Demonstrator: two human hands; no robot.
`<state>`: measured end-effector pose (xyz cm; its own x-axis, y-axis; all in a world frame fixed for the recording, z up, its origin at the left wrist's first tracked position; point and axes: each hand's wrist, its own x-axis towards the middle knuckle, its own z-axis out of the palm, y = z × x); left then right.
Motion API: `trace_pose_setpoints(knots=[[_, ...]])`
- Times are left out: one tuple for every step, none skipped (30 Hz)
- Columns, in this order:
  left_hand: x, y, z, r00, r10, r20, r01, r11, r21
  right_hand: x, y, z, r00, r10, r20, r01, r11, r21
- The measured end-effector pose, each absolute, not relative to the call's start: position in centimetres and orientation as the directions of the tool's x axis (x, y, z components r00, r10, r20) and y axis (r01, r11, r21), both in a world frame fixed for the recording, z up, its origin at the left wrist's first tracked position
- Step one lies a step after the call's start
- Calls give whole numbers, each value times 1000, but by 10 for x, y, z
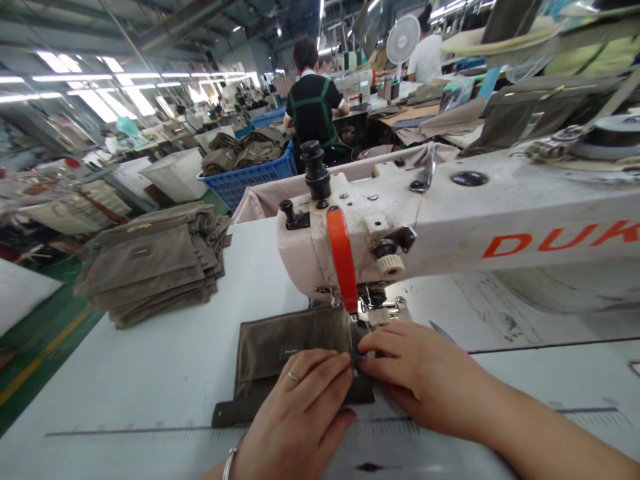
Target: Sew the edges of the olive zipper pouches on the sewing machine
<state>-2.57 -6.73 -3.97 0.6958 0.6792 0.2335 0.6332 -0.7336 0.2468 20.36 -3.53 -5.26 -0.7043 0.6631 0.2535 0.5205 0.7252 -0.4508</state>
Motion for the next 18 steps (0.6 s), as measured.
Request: trace_pose_setpoints(knots=[[-26,-67,-40,702,671,239,622,-741,253,204,-36,-52,-705,664,251,521,724,-452],[-27,-66,-40,703,669,242,615,-743,265,204,-36,-51,-704,666,247,520,721,-458],[-27,-66,-40,700,671,246,611,-740,280,204,-36,-51,-703,667,246,517,717,-468],[-27,-66,-40,695,675,247,609,-736,295,204,-36,-51,-701,670,246,512,712,-480],[-27,-66,-41,692,678,247,607,-732,310,204,-36,-51,-698,672,248,507,708,-492],[-28,-67,-41,690,681,245,606,-728,320,204,-36,-51,-693,675,254,503,705,-499],[-28,-67,-42,688,685,242,606,-725,328,204,-35,-51,-688,678,258,503,703,-503],[-28,-67,-43,684,688,241,608,-721,332,204,-36,-52,-680,684,264,510,700,-501],[-27,-67,-44,682,690,243,610,-719,333,204,-36,-53,-671,689,273,519,700,-490],[-27,-68,-44,681,689,248,608,-721,333,205,-36,-54,-665,691,283,530,704,-472],[-26,-68,-46,680,686,259,604,-725,332,204,-36,-55,-663,688,293,539,712,-451],[-25,-68,-47,678,685,269,602,-726,332,204,-37,-56,-666,683,299,544,719,-432],[-23,-68,-48,675,682,282,598,-730,331,204,-37,-56,-673,676,302,543,728,-418],[-22,-68,-49,675,675,298,591,-736,329,204,-38,-57,-678,668,306,539,735,-411],[-21,-67,-50,675,667,315,583,-744,326,204,-38,-58,-679,664,312,533,739,-412],[-20,-67,-52,674,659,334,576,-751,323,204,-38,-59,-674,664,323,529,739,-416],[-19,-66,-53,672,653,349,569,-757,322,204,-39,-59,-669,663,336,524,741,-420],[-19,-65,-54,672,646,362,560,-763,322,203,-39,-59,-665,661,348,519,744,-421]])
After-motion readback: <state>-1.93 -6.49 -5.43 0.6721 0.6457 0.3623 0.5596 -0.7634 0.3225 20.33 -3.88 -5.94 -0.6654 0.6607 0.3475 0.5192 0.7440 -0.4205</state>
